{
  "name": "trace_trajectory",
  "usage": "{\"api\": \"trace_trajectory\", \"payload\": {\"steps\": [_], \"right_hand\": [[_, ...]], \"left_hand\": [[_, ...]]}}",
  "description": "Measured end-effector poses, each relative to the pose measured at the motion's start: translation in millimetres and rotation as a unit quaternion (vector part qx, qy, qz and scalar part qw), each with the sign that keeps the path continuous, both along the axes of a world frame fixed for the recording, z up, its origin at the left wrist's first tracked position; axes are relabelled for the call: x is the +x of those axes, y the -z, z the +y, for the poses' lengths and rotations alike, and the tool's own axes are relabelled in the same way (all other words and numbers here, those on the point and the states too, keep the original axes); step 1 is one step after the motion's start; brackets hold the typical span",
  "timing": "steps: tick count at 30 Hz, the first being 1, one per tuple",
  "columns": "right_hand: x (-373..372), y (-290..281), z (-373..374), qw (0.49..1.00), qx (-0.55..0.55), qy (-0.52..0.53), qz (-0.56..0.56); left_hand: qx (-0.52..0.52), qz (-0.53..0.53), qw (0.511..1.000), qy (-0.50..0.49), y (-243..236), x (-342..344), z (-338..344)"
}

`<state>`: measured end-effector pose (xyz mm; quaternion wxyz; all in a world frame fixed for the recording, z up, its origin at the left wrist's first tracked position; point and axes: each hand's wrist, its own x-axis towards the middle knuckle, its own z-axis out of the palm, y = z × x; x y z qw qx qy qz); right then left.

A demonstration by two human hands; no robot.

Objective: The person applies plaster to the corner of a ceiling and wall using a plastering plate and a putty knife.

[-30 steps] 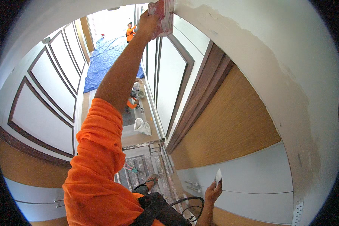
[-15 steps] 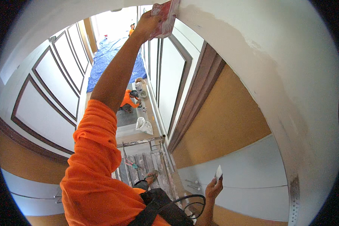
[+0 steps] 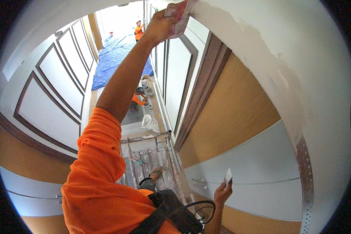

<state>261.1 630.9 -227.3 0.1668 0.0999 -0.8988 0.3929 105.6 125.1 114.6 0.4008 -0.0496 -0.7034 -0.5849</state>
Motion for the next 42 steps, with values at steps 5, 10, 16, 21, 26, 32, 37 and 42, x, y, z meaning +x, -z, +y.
{"api": "trace_trajectory", "payload": {"steps": [5,10,16,21,26,32,37,42], "right_hand": [[8.3,-0.5,3.5,1.000,-0.001,0.012,-0.010],[17.1,-9.5,8.6,1.000,-0.023,-0.009,-0.009],[28.5,-0.4,25.1,0.999,-0.028,-0.020,0.027],[41.1,6.5,40.6,1.000,-0.021,-0.002,0.022],[57.6,5.4,53.5,1.000,0.005,-0.002,0.029],[75.5,5.0,69.2,1.000,-0.013,0.005,0.024],[89.6,1.5,79.5,0.999,-0.027,0.019,-0.006],[99.9,-2.2,84.7,0.999,-0.024,0.037,0.019]], "left_hand": [[-0.051,0.001,0.998,-0.023,0.1,13.4,27.4],[-0.089,-0.006,0.991,-0.098,-5.5,35.8,69.8],[-0.106,0.041,0.986,-0.124,0.5,41.7,106.9],[-0.121,0.079,0.978,-0.150,6.0,52.3,143.6],[-0.151,0.119,0.970,-0.151,15.8,61.2,172.3],[-0.159,0.166,0.954,-0.195,17.0,86.9,226.0],[-0.136,0.177,0.955,-0.194,23.1,97.8,260.7],[-0.146,0.139,0.959,-0.199,24.7,130.9,301.0]]}}
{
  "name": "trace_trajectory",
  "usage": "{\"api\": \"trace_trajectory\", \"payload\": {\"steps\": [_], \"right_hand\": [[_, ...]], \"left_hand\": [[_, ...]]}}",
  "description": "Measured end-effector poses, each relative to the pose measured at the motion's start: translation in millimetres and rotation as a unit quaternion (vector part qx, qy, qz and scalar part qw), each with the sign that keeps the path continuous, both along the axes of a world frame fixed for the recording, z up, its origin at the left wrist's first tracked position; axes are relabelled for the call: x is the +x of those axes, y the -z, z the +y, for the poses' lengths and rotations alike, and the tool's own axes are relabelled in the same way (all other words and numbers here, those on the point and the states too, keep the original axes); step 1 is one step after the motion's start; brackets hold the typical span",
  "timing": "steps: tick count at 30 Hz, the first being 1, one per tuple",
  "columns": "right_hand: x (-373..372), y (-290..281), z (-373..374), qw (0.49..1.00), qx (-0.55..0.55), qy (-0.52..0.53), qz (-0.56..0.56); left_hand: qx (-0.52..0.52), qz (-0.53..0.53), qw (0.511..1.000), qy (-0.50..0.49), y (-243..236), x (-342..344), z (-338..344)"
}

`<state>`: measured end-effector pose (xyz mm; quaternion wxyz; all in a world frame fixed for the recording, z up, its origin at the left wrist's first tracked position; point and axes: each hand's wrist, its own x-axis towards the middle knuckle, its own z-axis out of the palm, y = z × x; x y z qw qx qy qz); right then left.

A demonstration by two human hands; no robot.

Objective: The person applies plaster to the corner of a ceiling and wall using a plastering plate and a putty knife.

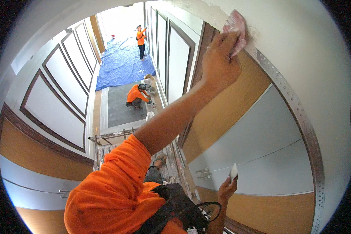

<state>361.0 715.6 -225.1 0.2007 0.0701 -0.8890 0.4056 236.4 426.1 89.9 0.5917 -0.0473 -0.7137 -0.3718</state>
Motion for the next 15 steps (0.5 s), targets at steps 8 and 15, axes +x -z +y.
{"api": "trace_trajectory", "payload": {"steps": [8,15], "right_hand": [[4.3,2.3,1.1,0.999,-0.005,0.024,0.023],[-0.9,-51.0,-14.7,0.995,-0.081,0.036,-0.046]], "left_hand": [[-0.039,0.049,0.998,0.026,17.0,35.9,54.9],[0.004,-0.031,0.975,0.218,56.4,89.4,5.5]]}}
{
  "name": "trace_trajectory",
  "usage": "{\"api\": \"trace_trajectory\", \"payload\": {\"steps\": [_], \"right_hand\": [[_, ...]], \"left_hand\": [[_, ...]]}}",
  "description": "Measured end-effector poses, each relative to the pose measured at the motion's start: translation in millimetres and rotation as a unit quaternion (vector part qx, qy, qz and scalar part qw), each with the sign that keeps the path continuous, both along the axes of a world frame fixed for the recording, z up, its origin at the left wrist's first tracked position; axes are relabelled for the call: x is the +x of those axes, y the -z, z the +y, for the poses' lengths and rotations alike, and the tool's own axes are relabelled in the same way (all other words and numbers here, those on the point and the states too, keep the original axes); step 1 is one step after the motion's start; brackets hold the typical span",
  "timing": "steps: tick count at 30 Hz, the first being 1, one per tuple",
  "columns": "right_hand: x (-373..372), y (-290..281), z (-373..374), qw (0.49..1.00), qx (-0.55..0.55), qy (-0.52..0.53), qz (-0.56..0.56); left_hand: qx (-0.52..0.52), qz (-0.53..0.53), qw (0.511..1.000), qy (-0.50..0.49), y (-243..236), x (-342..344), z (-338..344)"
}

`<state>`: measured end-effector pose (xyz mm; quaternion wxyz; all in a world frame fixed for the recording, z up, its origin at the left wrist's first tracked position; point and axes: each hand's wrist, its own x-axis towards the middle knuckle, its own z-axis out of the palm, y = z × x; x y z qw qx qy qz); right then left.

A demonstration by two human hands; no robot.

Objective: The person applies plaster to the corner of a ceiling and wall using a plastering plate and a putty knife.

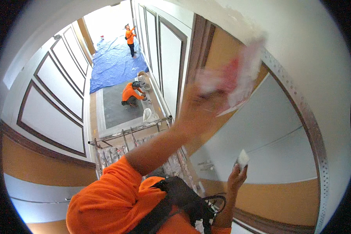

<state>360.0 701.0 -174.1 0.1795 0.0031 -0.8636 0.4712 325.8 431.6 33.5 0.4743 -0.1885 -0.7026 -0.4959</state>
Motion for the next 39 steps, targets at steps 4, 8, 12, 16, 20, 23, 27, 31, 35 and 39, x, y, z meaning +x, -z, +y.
{"api": "trace_trajectory", "payload": {"steps": [4,8,12,16,20,23,27,31,35,39], "right_hand": [[20.4,-123.7,-40.0,0.897,-0.395,-0.079,-0.183],[11.2,-171.5,-72.6,0.790,-0.443,-0.305,-0.294],[-13.0,-191.7,-108.0,0.749,-0.393,-0.371,-0.384],[-21.1,-192.0,-119.2,0.696,-0.464,-0.390,-0.385],[-17.0,-202.9,-112.2,0.703,-0.471,-0.414,-0.335],[-11.0,-222.2,-113.6,0.800,-0.404,-0.394,-0.205],[-24.1,-205.8,-135.7,0.908,0.129,-0.298,0.264],[-58.7,-166.7,-155.6,0.814,0.324,-0.242,0.417],[-106.3,-109.5,-151.2,0.843,0.379,-0.200,0.326],[-115.1,-70.5,-160.5,0.895,0.277,-0.205,0.282]], "left_hand": [[0.287,-0.153,0.931,0.163,22.0,30.0,-48.3],[0.274,-0.244,0.919,0.145,45.7,47.4,-74.6],[0.151,-0.195,0.928,0.277,44.1,61.4,-86.8],[-0.138,-0.111,0.947,0.268,26.9,59.1,-90.9],[-0.173,-0.166,0.938,0.251,30.6,66.5,-114.8],[-0.006,-0.313,0.932,0.184,48.4,78.9,-118.5],[0.402,-0.370,0.780,0.304,47.2,79.3,-109.2],[0.495,-0.399,0.704,0.316,51.3,72.6,-118.1],[0.460,-0.360,0.793,0.173,45.5,62.1,-158.3],[0.463,-0.221,0.850,0.122,24.1,-11.5,-236.3]]}}
